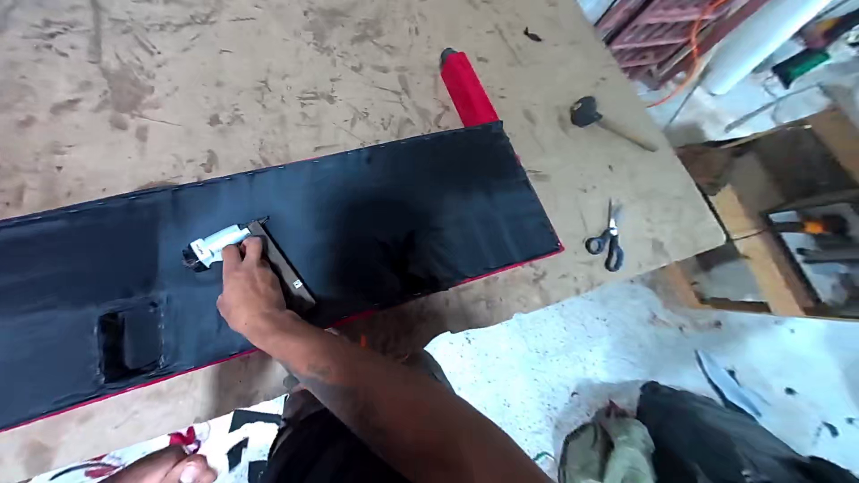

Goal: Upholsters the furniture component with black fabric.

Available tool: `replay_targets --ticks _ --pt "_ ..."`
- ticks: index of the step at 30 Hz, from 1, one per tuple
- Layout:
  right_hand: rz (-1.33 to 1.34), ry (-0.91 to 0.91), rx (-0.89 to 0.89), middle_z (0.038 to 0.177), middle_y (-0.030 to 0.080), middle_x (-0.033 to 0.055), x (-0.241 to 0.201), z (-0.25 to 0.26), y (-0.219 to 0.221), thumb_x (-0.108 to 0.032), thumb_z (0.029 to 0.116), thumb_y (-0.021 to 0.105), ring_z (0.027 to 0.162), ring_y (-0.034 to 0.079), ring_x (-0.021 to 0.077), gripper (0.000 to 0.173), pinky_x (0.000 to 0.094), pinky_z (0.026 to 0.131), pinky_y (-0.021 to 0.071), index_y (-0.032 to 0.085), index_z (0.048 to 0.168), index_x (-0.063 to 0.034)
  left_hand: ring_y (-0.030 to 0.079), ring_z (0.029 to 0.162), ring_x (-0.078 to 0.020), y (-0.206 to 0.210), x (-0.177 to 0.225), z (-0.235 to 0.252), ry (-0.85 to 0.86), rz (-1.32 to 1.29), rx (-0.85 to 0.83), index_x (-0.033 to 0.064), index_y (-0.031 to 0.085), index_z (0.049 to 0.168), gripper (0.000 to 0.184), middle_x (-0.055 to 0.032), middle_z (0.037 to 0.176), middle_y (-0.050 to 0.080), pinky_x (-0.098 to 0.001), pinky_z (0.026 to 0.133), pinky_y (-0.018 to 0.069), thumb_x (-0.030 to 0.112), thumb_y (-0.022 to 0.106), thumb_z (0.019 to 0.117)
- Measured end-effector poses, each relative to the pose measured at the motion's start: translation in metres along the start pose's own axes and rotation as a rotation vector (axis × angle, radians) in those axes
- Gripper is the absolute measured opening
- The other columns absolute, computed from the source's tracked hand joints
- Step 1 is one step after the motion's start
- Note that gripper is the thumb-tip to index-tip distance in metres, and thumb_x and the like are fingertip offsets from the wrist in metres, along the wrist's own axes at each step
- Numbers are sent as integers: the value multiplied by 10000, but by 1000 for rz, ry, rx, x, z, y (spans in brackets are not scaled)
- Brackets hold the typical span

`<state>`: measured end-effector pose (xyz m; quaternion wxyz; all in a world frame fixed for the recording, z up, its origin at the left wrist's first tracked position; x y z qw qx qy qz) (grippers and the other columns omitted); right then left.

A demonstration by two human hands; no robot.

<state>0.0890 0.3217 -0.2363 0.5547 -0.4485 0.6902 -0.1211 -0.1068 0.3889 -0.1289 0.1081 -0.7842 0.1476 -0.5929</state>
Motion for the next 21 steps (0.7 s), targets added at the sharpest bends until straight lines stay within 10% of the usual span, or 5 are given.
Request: replay_targets --ticks 7,10,13,21 --pt "302 116 132 1262 638 47 95 -110 -163 -334 852 785 1063 661 184 599 455 862 596 571 1398 -213 648 744 -14 53 61 93 587 61 429 207 749 980 79 73 855 687 -189 657 565 271 756 934" --pt "449 317 375 831 694 80 183 -198 -233 -273 941 680 634 667 223 291 418 543 588 659 1182 -111 679 937 -108 150 56 174 674 187 185 228 788 1086 226 32 997 712 -337 829 601 366 771 909" --pt "435 470 616 753 667 86 232 -277 -271 -235 947 622 570 653 237 286 418 504 589 642 1156 -40 608 1061 -217 256 56 228 813 487 -69 308 703 1299 478 -7 1136 656 -452 885 518 557 722 892" --pt "630 478 760 730 659 90 256 -296 -246 -162 943 616 546 643 226 229 383 476 579 631 1106 -2 592 967 -195 319 40 240 997 676 -382 210 763 1011 177 28 985 662 -410 806 460 220 587 1015"
Point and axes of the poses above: each hand's wrist, its own z-axis towards the middle knuckle, its own y-axis out of the palm, x = y × z, the point moved 6 cm from there along z, towards the middle knuckle
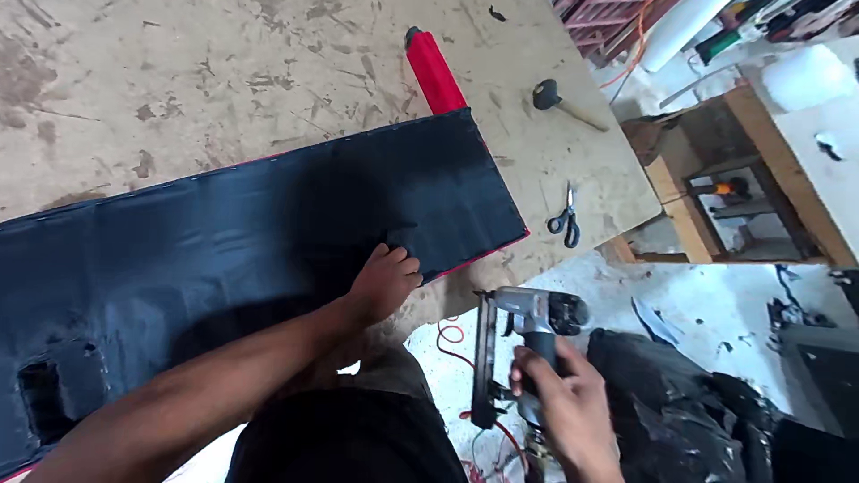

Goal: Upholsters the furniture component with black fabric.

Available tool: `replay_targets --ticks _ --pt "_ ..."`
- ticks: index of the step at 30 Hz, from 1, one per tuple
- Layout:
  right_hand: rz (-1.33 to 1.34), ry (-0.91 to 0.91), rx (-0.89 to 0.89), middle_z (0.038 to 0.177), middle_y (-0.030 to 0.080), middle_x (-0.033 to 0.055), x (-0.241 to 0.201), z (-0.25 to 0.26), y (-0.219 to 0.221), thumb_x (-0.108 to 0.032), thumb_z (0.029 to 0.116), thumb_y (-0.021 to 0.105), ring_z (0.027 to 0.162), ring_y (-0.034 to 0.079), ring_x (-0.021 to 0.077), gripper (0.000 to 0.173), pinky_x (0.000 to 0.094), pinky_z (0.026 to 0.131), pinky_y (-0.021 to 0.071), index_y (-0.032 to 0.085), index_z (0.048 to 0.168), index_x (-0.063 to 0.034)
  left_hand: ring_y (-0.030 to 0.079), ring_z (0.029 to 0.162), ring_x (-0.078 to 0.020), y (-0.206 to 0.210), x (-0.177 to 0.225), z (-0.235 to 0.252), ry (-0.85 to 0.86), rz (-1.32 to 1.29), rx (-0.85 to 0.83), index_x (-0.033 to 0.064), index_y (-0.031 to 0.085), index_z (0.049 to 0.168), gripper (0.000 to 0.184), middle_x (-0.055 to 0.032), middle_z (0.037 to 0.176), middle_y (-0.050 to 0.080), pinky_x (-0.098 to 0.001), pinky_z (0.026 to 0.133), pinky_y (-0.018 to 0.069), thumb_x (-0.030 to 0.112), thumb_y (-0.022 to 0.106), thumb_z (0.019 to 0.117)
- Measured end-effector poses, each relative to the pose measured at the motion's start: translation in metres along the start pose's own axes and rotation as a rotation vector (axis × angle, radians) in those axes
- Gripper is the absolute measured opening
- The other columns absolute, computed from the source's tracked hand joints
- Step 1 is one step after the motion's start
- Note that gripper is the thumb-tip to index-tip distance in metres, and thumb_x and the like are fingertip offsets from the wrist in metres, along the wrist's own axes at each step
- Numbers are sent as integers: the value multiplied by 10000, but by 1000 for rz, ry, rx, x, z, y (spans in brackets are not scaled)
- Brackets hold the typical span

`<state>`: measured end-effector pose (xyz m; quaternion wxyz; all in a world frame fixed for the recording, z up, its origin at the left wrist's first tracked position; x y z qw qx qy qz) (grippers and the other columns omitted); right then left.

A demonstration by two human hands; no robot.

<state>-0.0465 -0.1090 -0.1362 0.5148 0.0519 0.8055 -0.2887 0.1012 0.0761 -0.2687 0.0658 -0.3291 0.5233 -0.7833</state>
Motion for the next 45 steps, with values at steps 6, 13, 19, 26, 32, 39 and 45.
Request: replay_targets --ticks 6,13,19,26,32,39,45 --pt "7 2 -81 705 653 83 10 19 31 -150 936 620 534 635 208 196 349 466 565 636 1064 -2 589 903 -180 -1 7 -1 91 43 25 163 732 934 151 23 917 651 -391 771 437 136 589 974" --pt "-91 -49 -141 717 677 81 8 40 41 -201 919 651 562 667 233 214 369 497 594 670 1074 -54 601 873 -170 -4 6 0 89 3 -73 188 749 945 176 32 914 657 -401 764 444 167 577 978" --pt "-76 -49 -146 703 676 92 11 44 44 -192 924 646 550 665 238 199 366 493 594 675 1074 -65 612 1017 -191 -15 -5 -3 -133 -48 57 267 649 1345 468 6 1117 650 -412 823 497 489 687 935" --pt "-92 -47 -156 689 672 103 6 41 50 -184 923 648 538 659 244 184 368 489 590 674 1049 -53 585 887 -174 8 -2 -6 90 -3 96 158 734 1045 216 16 933 648 -366 775 436 81 535 1011" --pt "-165 -21 -226 705 672 100 14 47 55 -234 930 656 559 664 246 186 379 503 591 677 1045 -88 598 1010 -219 1 8 3 160 53 -175 109 687 1003 185 -21 1062 646 -417 840 471 29 521 995" --pt "-479 19 -330 744 690 -11 15 49 63 -327 937 595 575 664 154 253 377 538 593 664 1138 -189 582 1032 -233 3 2 -23 67 70 -155 174 685 1265 312 -12 1124 648 -419 827 466 128 494 1023" --pt "-457 -8 -388 751 688 -5 7 36 80 -288 951 584 595 679 153 279 375 549 608 652 1186 -154 574 1004 -208 4 5 -41 -42 8 -75 230 712 1241 296 11 1074 639 -409 821 457 201 490 1047"
Point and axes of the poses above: each hand's wrist, its own z-axis towards the middle knuckle, its own y-axis out of the palm, x = y × z, the point moved 6 cm from there along z, towards the middle knuckle
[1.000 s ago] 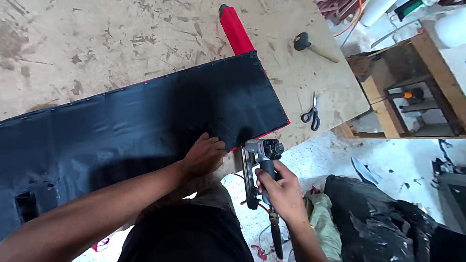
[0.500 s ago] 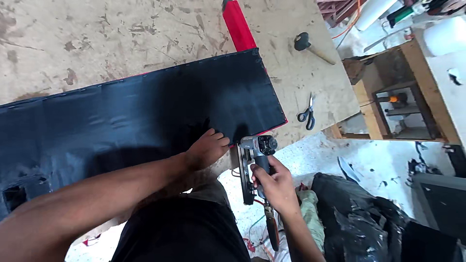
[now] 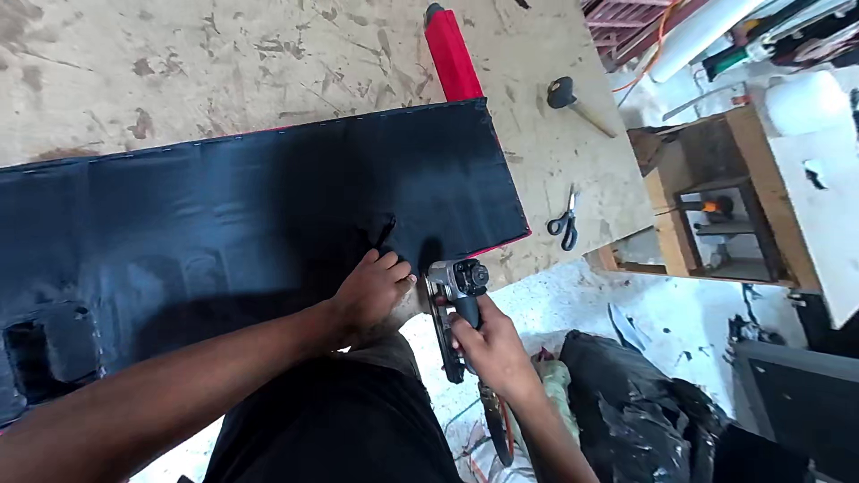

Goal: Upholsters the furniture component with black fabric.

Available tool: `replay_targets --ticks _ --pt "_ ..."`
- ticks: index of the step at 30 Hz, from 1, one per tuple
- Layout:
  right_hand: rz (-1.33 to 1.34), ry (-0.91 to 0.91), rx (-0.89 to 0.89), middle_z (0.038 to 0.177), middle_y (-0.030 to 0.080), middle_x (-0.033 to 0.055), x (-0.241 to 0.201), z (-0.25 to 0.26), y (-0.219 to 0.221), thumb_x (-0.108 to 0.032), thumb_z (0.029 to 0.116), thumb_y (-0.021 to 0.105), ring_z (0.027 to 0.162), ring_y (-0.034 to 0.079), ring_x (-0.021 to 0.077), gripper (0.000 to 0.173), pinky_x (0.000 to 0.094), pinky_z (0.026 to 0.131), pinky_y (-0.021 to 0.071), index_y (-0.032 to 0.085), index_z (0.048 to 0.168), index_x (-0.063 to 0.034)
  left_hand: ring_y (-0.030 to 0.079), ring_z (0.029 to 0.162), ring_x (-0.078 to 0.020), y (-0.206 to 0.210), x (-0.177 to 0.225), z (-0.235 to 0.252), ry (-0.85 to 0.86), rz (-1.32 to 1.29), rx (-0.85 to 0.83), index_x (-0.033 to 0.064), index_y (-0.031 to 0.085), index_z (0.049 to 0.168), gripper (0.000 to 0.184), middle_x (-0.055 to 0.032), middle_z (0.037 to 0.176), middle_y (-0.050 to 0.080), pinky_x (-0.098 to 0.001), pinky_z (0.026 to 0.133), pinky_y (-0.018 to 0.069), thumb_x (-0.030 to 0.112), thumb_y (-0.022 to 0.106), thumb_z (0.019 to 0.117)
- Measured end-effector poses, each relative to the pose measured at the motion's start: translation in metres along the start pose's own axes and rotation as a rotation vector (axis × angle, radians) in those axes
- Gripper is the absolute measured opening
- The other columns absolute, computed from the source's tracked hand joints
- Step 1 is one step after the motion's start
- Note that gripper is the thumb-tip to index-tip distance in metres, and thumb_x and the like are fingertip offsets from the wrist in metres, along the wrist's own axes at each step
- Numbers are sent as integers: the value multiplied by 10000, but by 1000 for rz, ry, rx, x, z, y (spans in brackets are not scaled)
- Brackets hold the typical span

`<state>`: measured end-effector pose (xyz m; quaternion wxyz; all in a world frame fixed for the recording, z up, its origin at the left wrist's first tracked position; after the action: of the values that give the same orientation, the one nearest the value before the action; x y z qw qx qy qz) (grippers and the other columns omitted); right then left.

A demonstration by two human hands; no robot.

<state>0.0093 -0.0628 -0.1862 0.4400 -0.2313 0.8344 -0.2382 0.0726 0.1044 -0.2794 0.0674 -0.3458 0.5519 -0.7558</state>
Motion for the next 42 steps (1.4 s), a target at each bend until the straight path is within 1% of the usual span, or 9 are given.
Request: replay_targets --ticks 11,18,22,26,29,33,37,40,42 --pt "-4 -78 -20 790 694 -23 -8 -5 0 -262 943 591 605 674 128 271 355 540 603 657 1175 -139 578 1041 -166 -24 -1 -31 -228 -98 179 297 770 1099 242 59 1067 651 -421 877 459 292 549 999" --pt "-296 -144 340 830 675 65 37 31 -139 -344 947 613 639 672 212 366 482 559 589 618 1201 -80 695 891 -74 -45 0 -40 -659 -332 236 239 771 1145 256 53 1066 720 -327 784 615 375 608 1003" --pt "-449 -202 430 1321 536 265 85 144 -216 -227 897 731 1066 615 429 481 661 825 527 598 1306 -12 699 899 -149 -38 3 -11 -983 -431 129 186 729 1269 405 -13 1099 714 -390 828 605 457 610 992" --pt "-507 -324 310 1469 431 340 115 248 -232 -144 910 690 1319 471 521 599 692 1030 440 520 1469 -12 688 1021 -214 -13 16 17 -1204 -221 250 193 739 1267 494 -29 1101 737 -470 926 533 557 588 968" --pt "-505 -530 171 1454 450 358 98 274 -221 -192 895 674 1350 452 506 534 627 1092 412 608 1388 2 694 890 -170 2 33 32 -1366 -30 514 237 813 1065 309 38 939 756 -450 836 521 475 647 959" --pt "-320 -988 -121 1254 617 240 -24 247 -176 -239 968 638 1191 601 323 306 452 989 539 737 1158 -22 672 862 -102 12 54 50 -1568 -67 746 236 815 948 193 82 885 738 -415 849 506 362 670 964" --pt "-399 -1486 -643 1176 681 -19 -90 220 -50 -255 990 618 1191 598 202 253 462 1012 517 761 1196 -286 664 1084 -192 15 51 64 -1812 -482 603 171 774 1094 300 -15 1069 739 -513 1005 475 347 538 1038" --pt "-664 -1791 -954 1278 635 -86 -97 209 22 -270 1009 587 1229 547 184 320 442 988 494 696 1297 -359 639 1161 -201 15 48 65 -1873 -582 473 198 769 1097 355 -5 1125 733 -548 1032 446 362 457 1051" --pt "-773 -1884 -1044 1232 631 -83 -99 210 43 -325 1010 597 1176 550 173 244 419 949 487 731 1213 -344 627 1147 -203 12 47 63 -1883 -607 475 210 778 1039 421 -3 1093 718 -560 1015 431 403 405 1044"
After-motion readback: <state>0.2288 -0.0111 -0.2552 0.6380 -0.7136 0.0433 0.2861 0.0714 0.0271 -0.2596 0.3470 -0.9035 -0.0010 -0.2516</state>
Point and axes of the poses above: each hand's wrist, its own z-axis towards the middle knuckle, its own y-axis out of the palm, x = y × z, the point moved 6 cm from there along z, towards the middle knuckle
